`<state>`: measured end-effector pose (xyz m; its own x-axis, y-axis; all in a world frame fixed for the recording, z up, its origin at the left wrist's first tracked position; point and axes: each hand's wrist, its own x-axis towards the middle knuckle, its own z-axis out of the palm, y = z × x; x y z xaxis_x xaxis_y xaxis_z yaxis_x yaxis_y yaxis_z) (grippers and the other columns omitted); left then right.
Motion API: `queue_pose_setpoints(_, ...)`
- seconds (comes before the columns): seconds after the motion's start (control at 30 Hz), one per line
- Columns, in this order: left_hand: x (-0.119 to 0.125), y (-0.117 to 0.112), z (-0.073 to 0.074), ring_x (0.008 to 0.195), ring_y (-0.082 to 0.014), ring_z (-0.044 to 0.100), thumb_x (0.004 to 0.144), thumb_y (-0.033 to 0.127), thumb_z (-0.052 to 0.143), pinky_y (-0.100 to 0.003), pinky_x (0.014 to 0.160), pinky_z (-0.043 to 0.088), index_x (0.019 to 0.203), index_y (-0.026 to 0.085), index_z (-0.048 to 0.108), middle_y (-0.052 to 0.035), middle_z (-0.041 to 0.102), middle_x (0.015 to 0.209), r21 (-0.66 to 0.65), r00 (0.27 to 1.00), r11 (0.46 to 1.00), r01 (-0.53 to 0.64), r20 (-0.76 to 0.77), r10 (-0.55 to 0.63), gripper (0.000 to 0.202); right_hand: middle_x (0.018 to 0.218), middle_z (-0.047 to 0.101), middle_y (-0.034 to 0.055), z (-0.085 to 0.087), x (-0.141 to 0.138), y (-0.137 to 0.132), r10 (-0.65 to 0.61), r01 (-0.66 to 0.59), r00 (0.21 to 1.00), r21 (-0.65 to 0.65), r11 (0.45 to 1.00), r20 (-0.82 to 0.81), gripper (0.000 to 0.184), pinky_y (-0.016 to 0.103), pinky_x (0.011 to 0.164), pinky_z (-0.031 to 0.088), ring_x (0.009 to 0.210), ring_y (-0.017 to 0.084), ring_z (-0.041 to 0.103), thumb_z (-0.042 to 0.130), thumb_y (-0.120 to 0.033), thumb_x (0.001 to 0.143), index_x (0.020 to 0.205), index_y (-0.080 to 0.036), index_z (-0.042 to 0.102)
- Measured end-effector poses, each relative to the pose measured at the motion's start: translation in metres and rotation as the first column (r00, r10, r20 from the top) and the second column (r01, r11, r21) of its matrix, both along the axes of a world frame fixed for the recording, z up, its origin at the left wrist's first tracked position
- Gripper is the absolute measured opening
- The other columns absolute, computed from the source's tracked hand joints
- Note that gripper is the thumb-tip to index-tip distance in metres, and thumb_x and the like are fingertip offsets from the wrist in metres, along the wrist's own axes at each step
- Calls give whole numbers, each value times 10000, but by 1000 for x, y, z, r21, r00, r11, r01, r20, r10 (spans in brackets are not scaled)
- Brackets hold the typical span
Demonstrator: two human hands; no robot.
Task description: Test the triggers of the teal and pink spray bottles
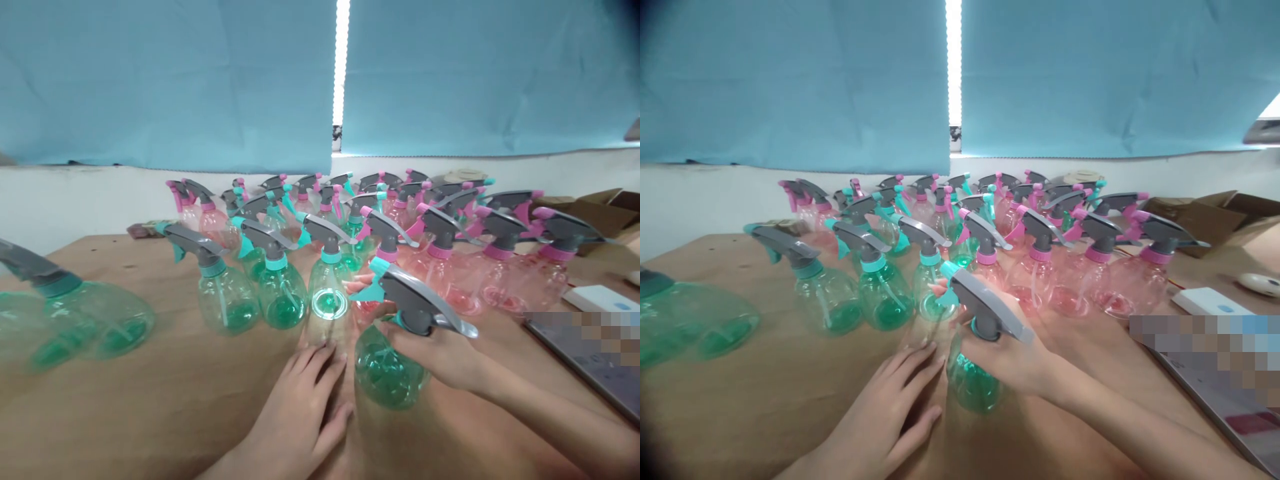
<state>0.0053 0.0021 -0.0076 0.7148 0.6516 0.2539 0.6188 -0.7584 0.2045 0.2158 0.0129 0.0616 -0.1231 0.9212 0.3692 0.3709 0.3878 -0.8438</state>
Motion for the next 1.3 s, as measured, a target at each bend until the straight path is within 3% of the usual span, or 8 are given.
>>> queue_pose_setpoints(0.1, 0, 0, 0, 1228, -319, 491, 878, 266, 588, -507, 1001, 439, 1322, 132, 516, -135, 557, 1318, -1, 1000, 1000, 3, 0, -3, 469, 831, 675, 10, 0, 2, -1, -8, 9, 1000, -14, 1000, 25, 165, 263, 556, 519, 629, 144, 607, 479, -225, 681, 797, -241, 596)
queue_pose_setpoints(0.2, 1, 0, -1, 1232, -322, 485, 877, 259, 590, -514, 997, 440, 1321, 121, 516, -143, 552, 1323, -1, 1000, 1000, 5, -14, -5, 470, 768, 655, 2, 2, 3, -1, 0, 5, 998, -84, 996, 64, 199, 259, 487, 484, 563, 142, 586, 462, -233, 677, 824, -242, 597)
queue_pose_setpoints(0.3, 1, 0, 0, 1236, -317, 482, 884, 267, 581, -506, 998, 440, 1323, 122, 513, -141, 547, 1330, 6, 1000, 1000, 6, -20, -6, 467, 747, 647, -4, 5, 2, -1, -1, 5, 999, -124, 992, 32, 232, 262, 526, 501, 615, 159, 617, 465, -226, 645, 844, -245, 583)
queue_pose_setpoints(0.5, 0, 0, 1, 1230, -311, 488, 898, 288, 556, -496, 1000, 438, 1331, 141, 504, -135, 546, 1334, 11, 1000, 1000, -1, -22, 2, 461, 585, 542, -39, 5, 2, 0, 8, -10, 1000, -92, 996, -24, 56, 224, 438, 441, 533, 129, 555, 493, -199, 659, 680, -250, 507)
queue_pose_setpoints(0.67, 1, 2, -1, 1238, -324, 483, 901, 282, 549, -515, 992, 441, 1335, 138, 500, -141, 541, 1340, 16, 1000, 1000, 5, -14, -4, 460, 873, 652, -8, 3, 3, 2, 51, -55, 996, -58, 997, -69, 213, 247, 590, 527, 769, 160, 642, 488, -166, 656, 829, -255, 573)
queue_pose_setpoints(0.93, 0, 2, -3, 1228, -328, 493, 895, 276, 550, -506, 979, 453, 1335, 149, 495, -140, 543, 1338, 47, 1000, 999, 2, -12, -1, 461, 792, 673, 3, -3, 2, 4, -34, 34, 999, -39, 999, -23, 412, 303, 610, 554, 745, 195, 661, 507, -193, 669, 1056, -270, 623)
queue_pose_setpoints(1.1, 1, 3, -2, 1234, -330, 483, 908, 284, 535, -519, 983, 441, 1323, 148, 504, -141, 542, 1335, 52, 1000, 999, 9, -18, -8, 438, 881, 693, 3, -5, 1, 4, -1, 3, 999, 43, 999, -39, 391, 326, 711, 570, 743, 173, 668, 515, -171, 717, 1086, -256, 611)
queue_pose_setpoints(1.3, 2, 3, -2, 1213, -325, 496, 919, 304, 519, -513, 981, 434, 1302, 153, 523, -137, 558, 1310, 39, 1000, 999, 5, 25, -6, 412, 1033, 697, 38, -8, 8, -3, -66, 62, 995, 52, 997, 78, 530, 372, 740, 573, 881, 224, 670, 671, -372, 762, 1261, -271, 522)
